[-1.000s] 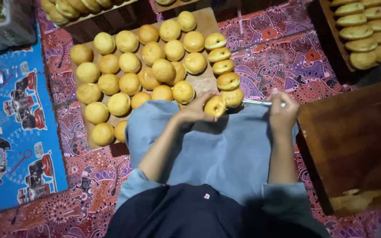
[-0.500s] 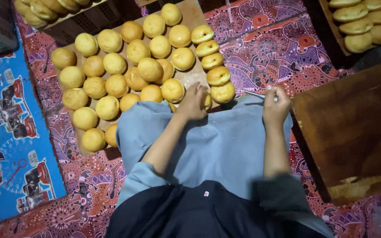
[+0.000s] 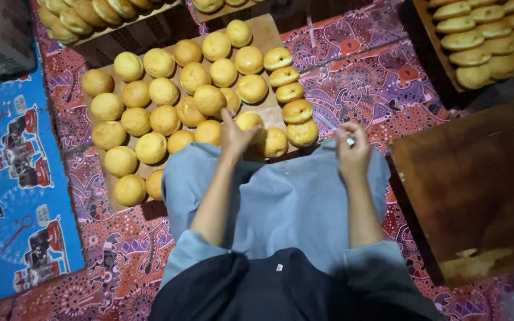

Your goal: The person sits on the floor and uses a small metal tool to hollow out round yellow buns. They pick up each bun, insert the tool to remove the center, and place the hollowed buns in a separate pile on the wooden board.

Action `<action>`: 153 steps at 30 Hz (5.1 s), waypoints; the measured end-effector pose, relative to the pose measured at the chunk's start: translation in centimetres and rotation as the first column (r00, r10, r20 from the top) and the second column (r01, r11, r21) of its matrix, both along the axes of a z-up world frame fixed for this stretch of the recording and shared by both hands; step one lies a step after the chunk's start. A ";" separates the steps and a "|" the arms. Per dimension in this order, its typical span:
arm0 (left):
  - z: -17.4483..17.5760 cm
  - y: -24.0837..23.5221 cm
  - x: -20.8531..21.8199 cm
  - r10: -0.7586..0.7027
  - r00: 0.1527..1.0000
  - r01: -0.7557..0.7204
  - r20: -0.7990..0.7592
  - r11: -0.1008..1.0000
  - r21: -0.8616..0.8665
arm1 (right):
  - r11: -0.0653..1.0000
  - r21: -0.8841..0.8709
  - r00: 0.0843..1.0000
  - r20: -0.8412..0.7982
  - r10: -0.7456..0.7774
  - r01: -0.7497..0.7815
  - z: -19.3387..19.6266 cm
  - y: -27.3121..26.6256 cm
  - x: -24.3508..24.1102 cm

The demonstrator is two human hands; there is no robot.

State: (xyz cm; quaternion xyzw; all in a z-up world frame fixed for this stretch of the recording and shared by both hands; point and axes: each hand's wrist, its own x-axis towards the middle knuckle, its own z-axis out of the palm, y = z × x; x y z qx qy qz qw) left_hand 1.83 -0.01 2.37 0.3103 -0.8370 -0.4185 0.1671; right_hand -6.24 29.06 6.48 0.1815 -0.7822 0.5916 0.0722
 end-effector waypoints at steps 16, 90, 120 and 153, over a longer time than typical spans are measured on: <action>6.1 6.6 8.5 0.419 0.711 0.527 -0.565 0.215 0.822 | 0.976 0.169 0.953 -0.246 0.178 -0.139 5.9 -4.4 12.5; -1.1 12.5 5.1 0.432 0.872 0.176 -0.230 0.162 0.971 | 0.967 0.248 0.925 -0.378 0.042 0.058 -1.8 -7.2 7.8; -4.0 -5.1 -7.9 -0.789 0.541 0.799 0.292 0.590 0.114 | 0.969 -0.133 0.922 0.359 -0.149 0.208 -0.9 -3.1 2.4; -3.6 -7.4 -12.3 -0.313 0.949 0.300 -0.021 0.925 -0.235 | 0.986 -0.093 0.874 0.479 -0.076 0.137 -1.9 -4.7 1.5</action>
